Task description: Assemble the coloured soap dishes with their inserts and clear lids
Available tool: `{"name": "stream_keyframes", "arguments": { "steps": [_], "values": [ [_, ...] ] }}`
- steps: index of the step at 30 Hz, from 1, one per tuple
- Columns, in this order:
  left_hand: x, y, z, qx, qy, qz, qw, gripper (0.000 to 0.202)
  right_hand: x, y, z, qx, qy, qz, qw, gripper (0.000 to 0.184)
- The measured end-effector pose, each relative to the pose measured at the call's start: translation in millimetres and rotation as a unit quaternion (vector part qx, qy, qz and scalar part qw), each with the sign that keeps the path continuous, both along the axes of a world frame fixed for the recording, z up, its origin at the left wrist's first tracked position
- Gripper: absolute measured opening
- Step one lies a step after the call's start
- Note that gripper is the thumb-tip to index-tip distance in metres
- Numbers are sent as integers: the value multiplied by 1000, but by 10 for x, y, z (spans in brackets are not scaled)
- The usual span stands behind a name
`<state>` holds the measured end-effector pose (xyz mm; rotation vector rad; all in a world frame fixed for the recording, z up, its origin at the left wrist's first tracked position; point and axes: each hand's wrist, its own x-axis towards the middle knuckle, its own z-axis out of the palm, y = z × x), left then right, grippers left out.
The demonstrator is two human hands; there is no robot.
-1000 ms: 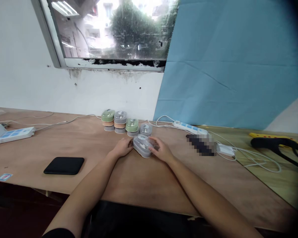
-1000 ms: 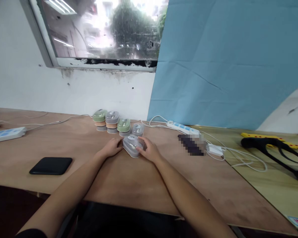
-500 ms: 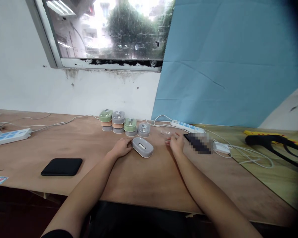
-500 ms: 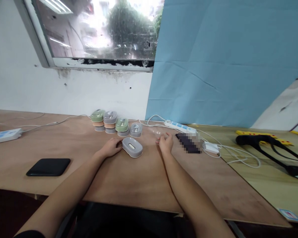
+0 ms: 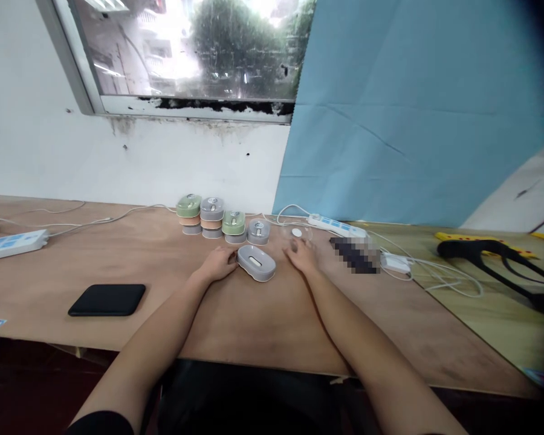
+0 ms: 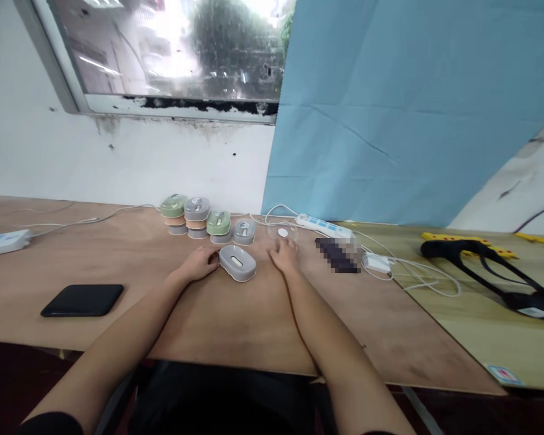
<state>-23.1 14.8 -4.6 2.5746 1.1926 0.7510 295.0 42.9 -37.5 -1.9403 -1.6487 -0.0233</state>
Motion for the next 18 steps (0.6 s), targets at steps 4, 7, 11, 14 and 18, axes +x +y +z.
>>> {"name": "stream_keyframes", "arguments": {
  "steps": [4,7,11,14,18],
  "values": [
    [2,-14,17,-12,6,8,1000,46,-17,36,-1,-11,-9,-2,1000,39],
    [-6,-18,11,-13,4,6,1000,46,1,83,38,73,-26,-44,996,39],
    [-14,-10,-17,-3,1,1,1000,51,65,217,47,91,-35,-71,993,53],
    [-12,-4,-26,-2,6,0,1000,52,113,295,12,7,-31,-53,998,46],
    [-5,-8,-14,-4,6,0,1000,50,124,226,-1,-9,-46,1,999,35]
  ]
}}
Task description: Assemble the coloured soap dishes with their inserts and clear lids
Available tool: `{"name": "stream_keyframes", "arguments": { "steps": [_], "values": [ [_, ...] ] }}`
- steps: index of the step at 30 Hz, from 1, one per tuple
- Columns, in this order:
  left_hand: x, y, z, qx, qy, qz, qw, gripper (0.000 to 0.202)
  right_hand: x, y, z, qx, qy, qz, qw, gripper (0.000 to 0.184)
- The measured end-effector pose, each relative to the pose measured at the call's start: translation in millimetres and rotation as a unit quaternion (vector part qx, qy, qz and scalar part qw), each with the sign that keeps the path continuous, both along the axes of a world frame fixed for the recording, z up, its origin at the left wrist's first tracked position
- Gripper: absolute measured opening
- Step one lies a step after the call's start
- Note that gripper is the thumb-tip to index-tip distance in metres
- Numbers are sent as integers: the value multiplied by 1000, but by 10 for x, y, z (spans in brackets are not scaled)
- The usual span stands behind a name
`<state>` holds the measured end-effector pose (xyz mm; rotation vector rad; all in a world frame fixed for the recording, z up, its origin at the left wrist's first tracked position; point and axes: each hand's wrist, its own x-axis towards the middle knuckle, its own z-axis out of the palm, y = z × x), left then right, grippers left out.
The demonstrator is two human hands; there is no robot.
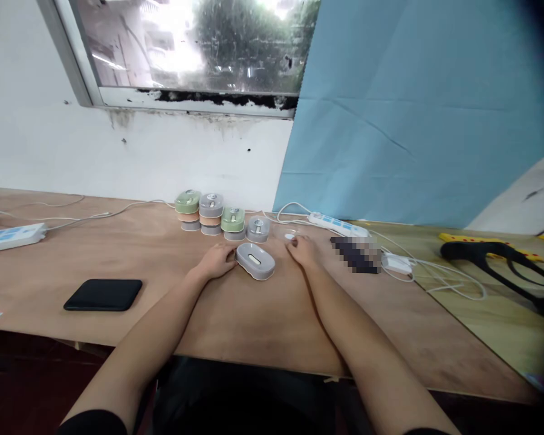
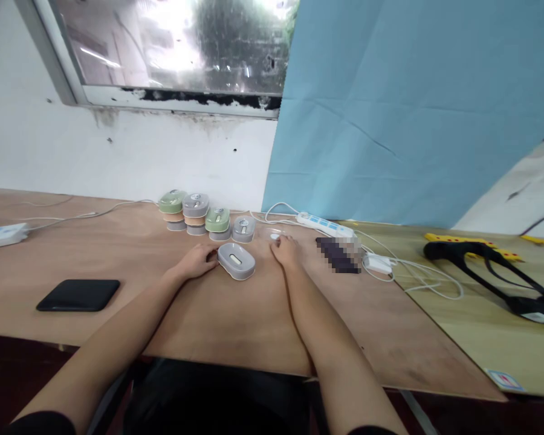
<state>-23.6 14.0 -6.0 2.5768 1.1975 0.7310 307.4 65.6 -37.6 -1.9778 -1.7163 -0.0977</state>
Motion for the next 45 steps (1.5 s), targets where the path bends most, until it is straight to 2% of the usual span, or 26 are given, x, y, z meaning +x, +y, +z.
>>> {"name": "stream_keyframes", "arguments": {
  "steps": [4,7,8,12,14,16,18,20,26,28,32,38,45],
  "values": [
    [1,-8,14,2,3,-4,1000,48,-102,-154,70,91,50,62,993,40],
    [-3,-15,17,1,5,-1,1000,50,-222,-200,123,118,72,129,982,37],
    [-4,-16,17,-1,5,0,1000,50,-253,-200,133,121,73,133,981,34],
    [-8,-17,15,2,4,2,1000,48,-243,-168,132,152,61,46,985,31],
    [-7,-15,16,4,5,0,1000,48,-162,-156,115,135,39,14,990,33],
    [-4,-15,20,3,7,0,1000,47,-77,-152,96,85,19,2,996,34],
    [-2,-16,23,3,7,-2,1000,48,-34,-153,85,38,13,-4,999,36],
    [-2,-18,25,5,5,-3,1000,48,-57,-161,87,20,21,9,1000,37],
    [-1,-24,22,-2,0,1,1000,47,-317,-225,141,101,53,158,981,33],
    [0,-25,21,-4,-4,0,1000,47,-365,-241,154,125,54,182,974,31],
    [-1,-26,18,-6,-4,-1,1000,47,-344,-245,149,145,61,150,976,28],
    [-10,-26,13,0,-8,-9,1000,51,-228,-205,84,48,46,124,990,31],
    [-12,-13,9,5,-4,-12,1000,51,-163,-91,-21,41,63,102,992,31]
  ]
}}
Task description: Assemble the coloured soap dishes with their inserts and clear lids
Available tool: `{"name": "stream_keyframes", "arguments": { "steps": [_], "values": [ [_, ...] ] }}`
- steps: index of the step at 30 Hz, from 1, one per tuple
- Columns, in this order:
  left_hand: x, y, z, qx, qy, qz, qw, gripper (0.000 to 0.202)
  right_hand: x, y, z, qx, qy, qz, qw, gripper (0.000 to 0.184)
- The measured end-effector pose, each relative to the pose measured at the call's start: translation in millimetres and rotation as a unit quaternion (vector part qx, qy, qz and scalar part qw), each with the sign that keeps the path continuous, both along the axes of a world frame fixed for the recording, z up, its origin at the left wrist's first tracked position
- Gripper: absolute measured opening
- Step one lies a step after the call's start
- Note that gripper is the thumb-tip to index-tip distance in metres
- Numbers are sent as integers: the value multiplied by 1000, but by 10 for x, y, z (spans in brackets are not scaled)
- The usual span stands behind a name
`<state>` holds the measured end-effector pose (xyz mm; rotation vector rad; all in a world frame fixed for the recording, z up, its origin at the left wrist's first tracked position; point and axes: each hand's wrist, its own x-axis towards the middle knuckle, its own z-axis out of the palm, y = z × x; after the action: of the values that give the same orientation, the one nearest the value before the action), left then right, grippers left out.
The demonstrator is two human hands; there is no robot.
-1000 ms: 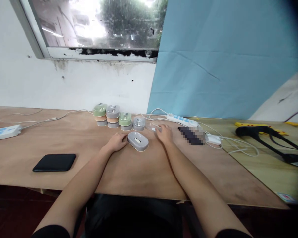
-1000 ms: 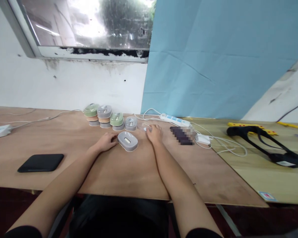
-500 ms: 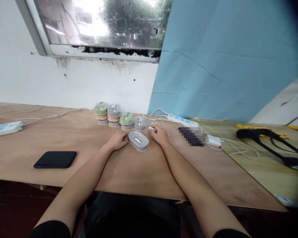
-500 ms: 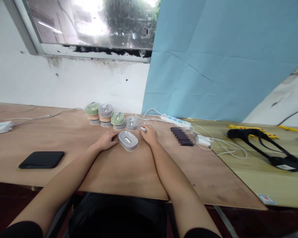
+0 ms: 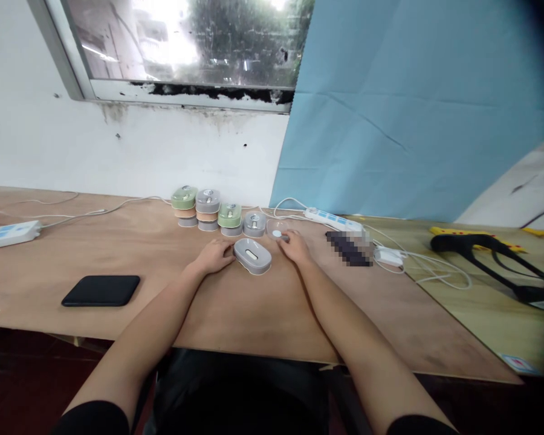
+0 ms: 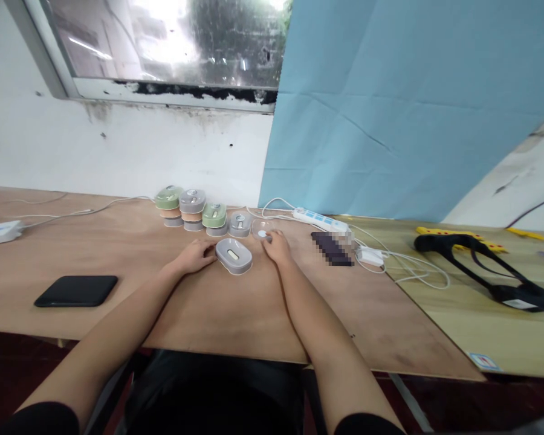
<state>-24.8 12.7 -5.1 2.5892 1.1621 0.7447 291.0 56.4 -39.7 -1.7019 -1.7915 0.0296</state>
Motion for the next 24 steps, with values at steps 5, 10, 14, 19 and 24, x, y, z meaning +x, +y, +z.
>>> {"name": "stream_keyframes", "arguments": {
  "steps": [5,10,14,19,24],
  "values": [
    [-5,-2,-1,-6,0,0,1000,52,-29,-30,56,32,13,-2,999,36],
    [-6,1,-29,-37,-1,31,999,76,-235,-235,285,146,18,64,987,35],
    [-13,-8,-54,-75,2,27,997,101,-549,-454,386,40,-26,265,963,48],
    [-43,-9,-70,-105,-18,34,994,108,-819,-601,393,-36,-68,337,938,59],
    [-14,4,-56,-96,-112,15,989,105,-812,-613,385,2,-18,329,944,55]
  ]
}}
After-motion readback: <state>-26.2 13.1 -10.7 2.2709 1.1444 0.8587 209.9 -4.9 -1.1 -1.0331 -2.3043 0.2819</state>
